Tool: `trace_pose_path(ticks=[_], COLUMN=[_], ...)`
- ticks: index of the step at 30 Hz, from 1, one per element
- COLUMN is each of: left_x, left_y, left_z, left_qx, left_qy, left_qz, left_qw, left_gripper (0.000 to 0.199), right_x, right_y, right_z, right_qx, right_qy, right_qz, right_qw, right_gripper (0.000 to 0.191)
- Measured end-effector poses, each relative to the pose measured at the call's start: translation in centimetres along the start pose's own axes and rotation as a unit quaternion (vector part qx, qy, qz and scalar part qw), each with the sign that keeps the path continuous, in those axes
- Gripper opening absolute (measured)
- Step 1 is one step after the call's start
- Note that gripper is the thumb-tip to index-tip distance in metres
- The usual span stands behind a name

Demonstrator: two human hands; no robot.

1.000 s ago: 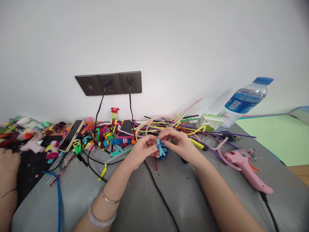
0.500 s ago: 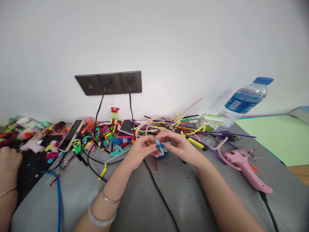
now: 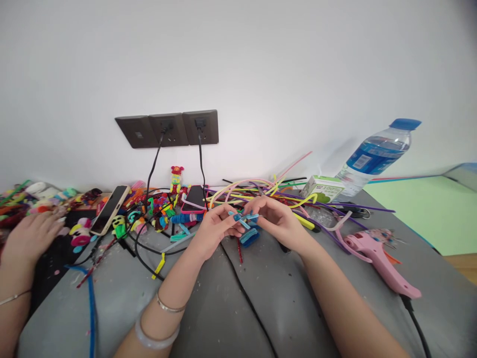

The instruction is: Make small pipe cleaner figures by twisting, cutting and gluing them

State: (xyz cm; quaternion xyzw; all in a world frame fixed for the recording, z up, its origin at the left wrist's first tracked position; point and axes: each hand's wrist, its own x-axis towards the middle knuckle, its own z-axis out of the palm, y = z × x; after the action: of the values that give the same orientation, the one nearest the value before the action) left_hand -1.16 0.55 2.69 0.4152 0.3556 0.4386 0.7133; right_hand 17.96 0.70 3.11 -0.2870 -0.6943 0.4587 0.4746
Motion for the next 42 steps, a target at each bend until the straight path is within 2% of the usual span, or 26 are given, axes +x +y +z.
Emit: trace_pose_path(ticks=[7, 11, 19, 28, 36, 42], left_x=[0.1, 0.2, 0.2, 0.5, 0.6, 0.7], left_y=[-0.1, -0.3, -0.5, -0.6, -0.9, -0.7], left_z=[-0.1, -0.1, -0.3, -0.4, -0.7, -0.5], left_qx=[-0.007, 0.007, 0.028, 0.041, 0.052, 0.036], left_qy=[0.020, 0.013, 0.021, 0.036, 0.041, 0.073], left_qz=[0.002, -0.003, 0.016, 0.054, 0.068, 0.072], left_qw=[1.000, 1.000, 0.999, 0.997, 0.995, 0.994], left_gripper=[0.036, 0.032, 0.032, 0.034, 0.032, 0.033], right_x=[0.3, 0.3, 0.3, 0.4, 0.5, 0.4], right_y=[0.5, 0.7, 1.0, 1.3, 1.1, 1.4], right_z=[-0.2, -0.3, -0.5, -0.7, -0.6, -0.7], right_qx=[0.037, 0.032, 0.100, 0.119, 0.173, 0.144], right_qy=[0.091, 0.093, 0.109, 0.172, 0.168, 0.173], right_qz=[0.039, 0.067, 0.129, 0.123, 0.152, 0.155], right_qw=[0.994, 0.993, 0.981, 0.970, 0.959, 0.962], right_gripper=[0.019, 0.021, 0.028, 0.032, 0.033, 0.034])
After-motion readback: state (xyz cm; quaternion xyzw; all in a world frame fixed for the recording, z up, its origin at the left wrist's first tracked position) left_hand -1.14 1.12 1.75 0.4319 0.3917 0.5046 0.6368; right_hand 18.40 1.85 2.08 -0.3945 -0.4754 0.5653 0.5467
